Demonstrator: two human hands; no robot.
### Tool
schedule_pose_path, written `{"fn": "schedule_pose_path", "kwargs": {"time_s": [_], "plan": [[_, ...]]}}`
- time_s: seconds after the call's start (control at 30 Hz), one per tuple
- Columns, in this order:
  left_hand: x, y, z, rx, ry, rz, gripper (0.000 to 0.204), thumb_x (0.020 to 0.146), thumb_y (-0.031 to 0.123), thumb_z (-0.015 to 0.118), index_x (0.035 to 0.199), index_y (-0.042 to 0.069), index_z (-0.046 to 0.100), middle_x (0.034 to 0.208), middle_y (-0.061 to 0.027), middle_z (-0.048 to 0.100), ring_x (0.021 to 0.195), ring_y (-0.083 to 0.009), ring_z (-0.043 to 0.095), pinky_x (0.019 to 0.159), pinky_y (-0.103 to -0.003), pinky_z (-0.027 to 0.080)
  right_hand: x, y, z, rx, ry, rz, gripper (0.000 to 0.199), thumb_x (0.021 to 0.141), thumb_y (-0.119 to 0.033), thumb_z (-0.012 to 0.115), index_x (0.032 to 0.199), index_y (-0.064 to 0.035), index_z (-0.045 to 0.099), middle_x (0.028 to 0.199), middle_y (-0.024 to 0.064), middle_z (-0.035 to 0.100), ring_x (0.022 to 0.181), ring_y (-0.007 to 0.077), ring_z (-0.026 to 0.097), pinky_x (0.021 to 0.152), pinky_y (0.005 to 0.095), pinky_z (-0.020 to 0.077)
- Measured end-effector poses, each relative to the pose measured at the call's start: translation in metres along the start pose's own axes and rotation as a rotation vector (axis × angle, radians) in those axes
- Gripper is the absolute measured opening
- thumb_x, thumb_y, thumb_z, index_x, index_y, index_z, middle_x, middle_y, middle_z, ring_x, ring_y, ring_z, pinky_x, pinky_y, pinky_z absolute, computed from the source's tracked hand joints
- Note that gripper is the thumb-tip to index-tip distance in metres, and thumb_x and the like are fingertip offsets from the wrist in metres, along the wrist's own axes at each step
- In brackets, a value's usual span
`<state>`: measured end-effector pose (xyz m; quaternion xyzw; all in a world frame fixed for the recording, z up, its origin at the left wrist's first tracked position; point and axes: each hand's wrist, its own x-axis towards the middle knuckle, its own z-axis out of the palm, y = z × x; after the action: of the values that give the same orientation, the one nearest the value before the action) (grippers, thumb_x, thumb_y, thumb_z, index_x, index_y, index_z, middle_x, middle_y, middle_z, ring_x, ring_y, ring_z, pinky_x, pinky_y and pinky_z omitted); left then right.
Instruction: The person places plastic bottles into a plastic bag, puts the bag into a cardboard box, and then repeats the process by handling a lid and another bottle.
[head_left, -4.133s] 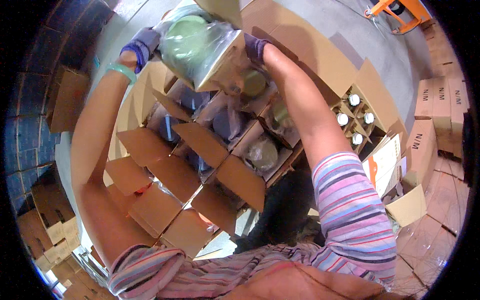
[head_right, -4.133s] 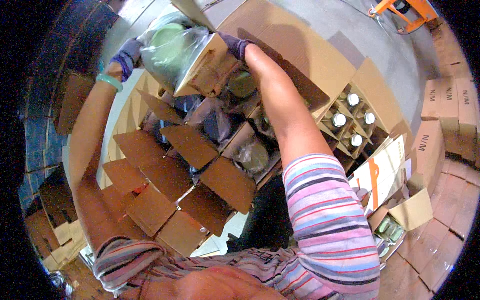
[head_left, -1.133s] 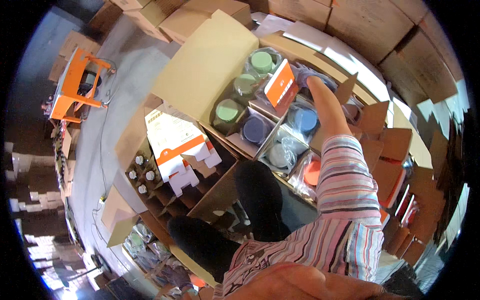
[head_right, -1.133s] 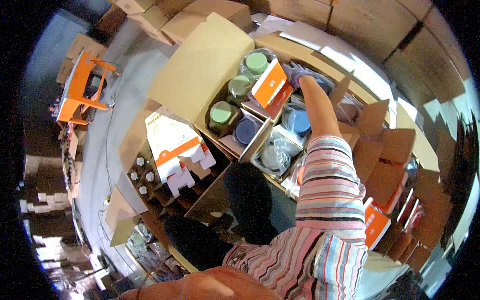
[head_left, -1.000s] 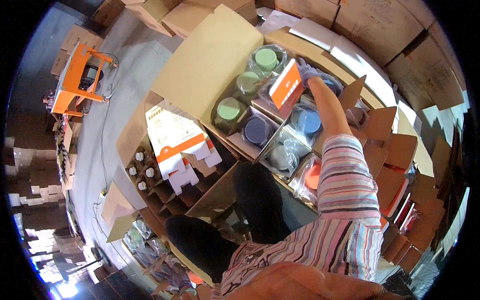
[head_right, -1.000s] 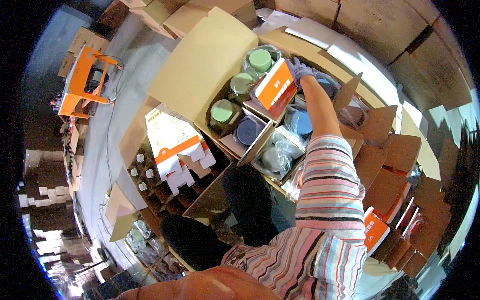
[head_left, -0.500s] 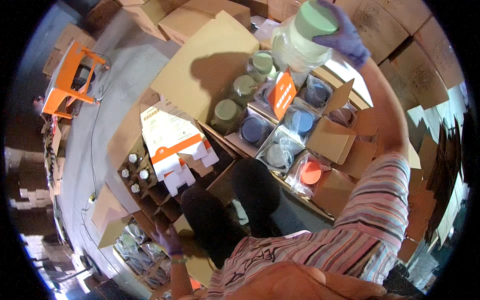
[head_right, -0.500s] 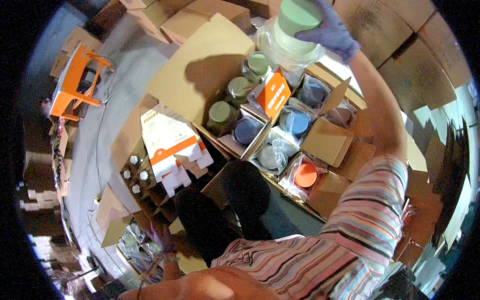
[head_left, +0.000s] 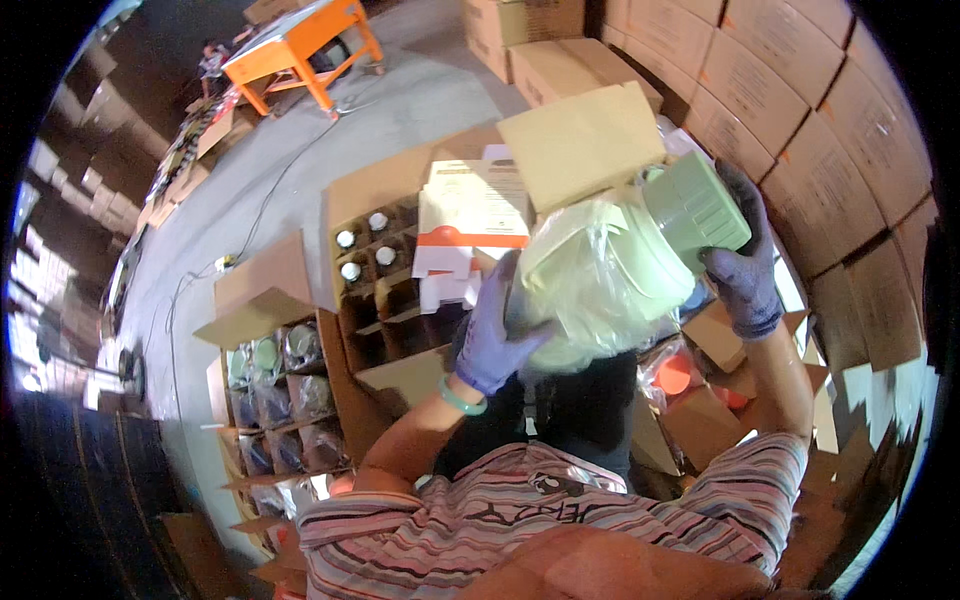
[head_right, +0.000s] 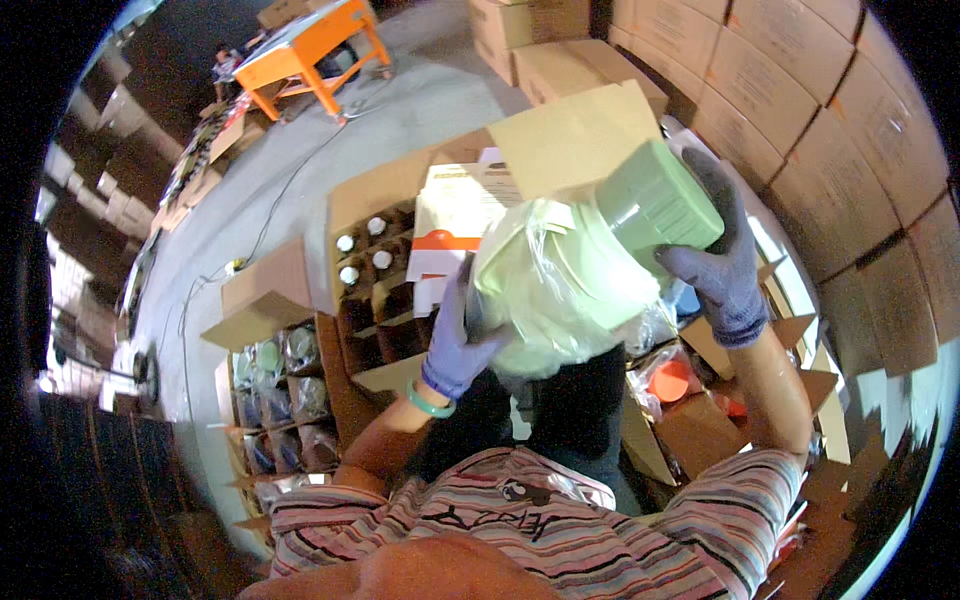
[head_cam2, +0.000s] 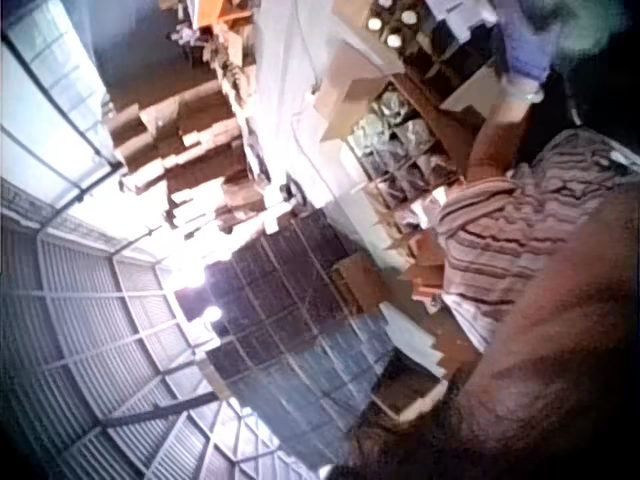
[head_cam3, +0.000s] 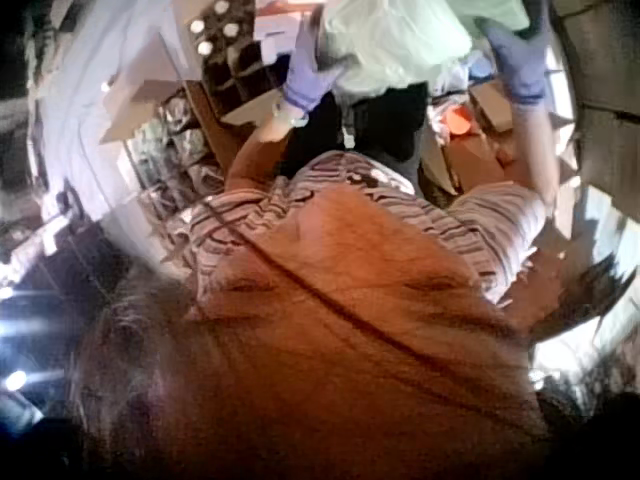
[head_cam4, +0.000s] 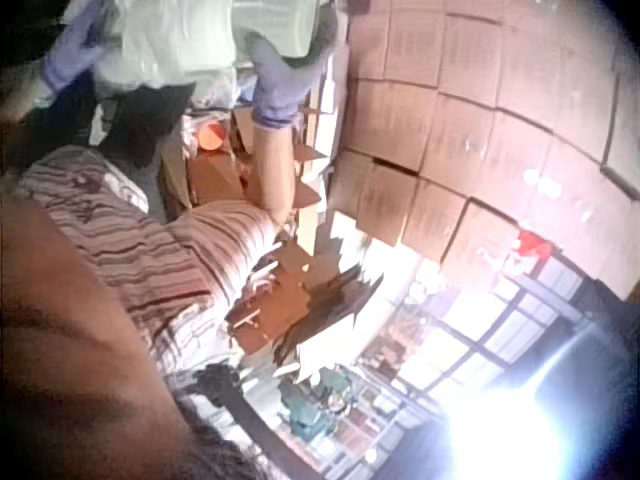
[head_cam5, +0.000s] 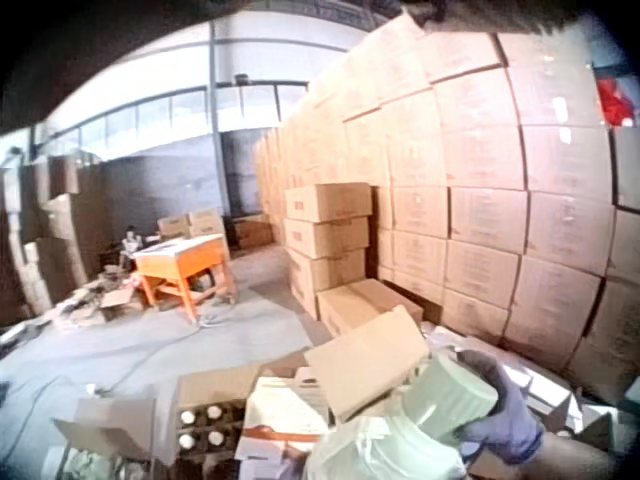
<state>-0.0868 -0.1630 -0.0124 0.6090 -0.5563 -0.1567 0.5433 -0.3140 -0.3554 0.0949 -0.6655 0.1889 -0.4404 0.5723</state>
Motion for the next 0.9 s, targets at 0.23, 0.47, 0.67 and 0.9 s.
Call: {"fn": "schedule_pose_path", "kwargs": {"time_s": [0.23,0.47,0.67,0.9], "plan": [[-0.145,-0.066,-0.017,0.193,-0.041,-0.106,0.028,0.081,0.007,0.061,0.108,0.002,0.057,0.096,-0.0201,0.060,0.088,-0.0367,0.060,0.078,-0.040,0.050,-0.001,0.017,0.037,-0.066,-0.084,0.013,0.093,0.058,-0.012,0.080,0.139,-0.0005,0.036,0.133,0.0127,0.047,0.121,0.0242,0.048,0.103,0.0351,0.0392],[-0.209,-0.096,0.034,0.531,-0.507,0.231,0.023,0.085,0.018,0.053,0.102,0.008,0.063,0.099,-0.0168,0.063,0.090,-0.0319,0.060,0.077,-0.042,0.048,0.014,0.006,0.067,0.036,-0.042,-0.018,0.085,0.062,-0.010,0.074,0.139,-0.0007,0.037,0.131,0.0137,0.049,0.118,0.0247,0.051,0.100,0.0361,0.0416],[-0.196,-0.048,-0.015,0.489,-0.625,0.377,0.024,0.090,0.020,0.047,0.105,0.010,0.063,0.106,-0.0165,0.063,0.106,-0.0296,0.058,0.089,-0.045,0.044,0.020,0.022,0.089,-0.047,-0.149,-0.167,0.103,0.057,-0.030,0.087,0.140,-0.0012,0.034,0.137,0.0139,0.044,0.125,0.0255,0.045,0.105,0.0378,0.0378],[-0.069,0.097,-0.162,0.222,0.080,0.056,0.068,0.067,0.025,0.079,0.123,0.000,0.049,0.126,-0.0202,0.051,0.111,-0.0321,0.055,0.092,-0.038,0.046,-0.018,0.005,0.142,-0.274,-0.534,-0.406,0.110,0.054,-0.031,0.088,0.140,0.0019,0.029,0.132,0.0213,0.046,0.123,0.0309,0.047,0.104,0.0415,0.0371]]}}
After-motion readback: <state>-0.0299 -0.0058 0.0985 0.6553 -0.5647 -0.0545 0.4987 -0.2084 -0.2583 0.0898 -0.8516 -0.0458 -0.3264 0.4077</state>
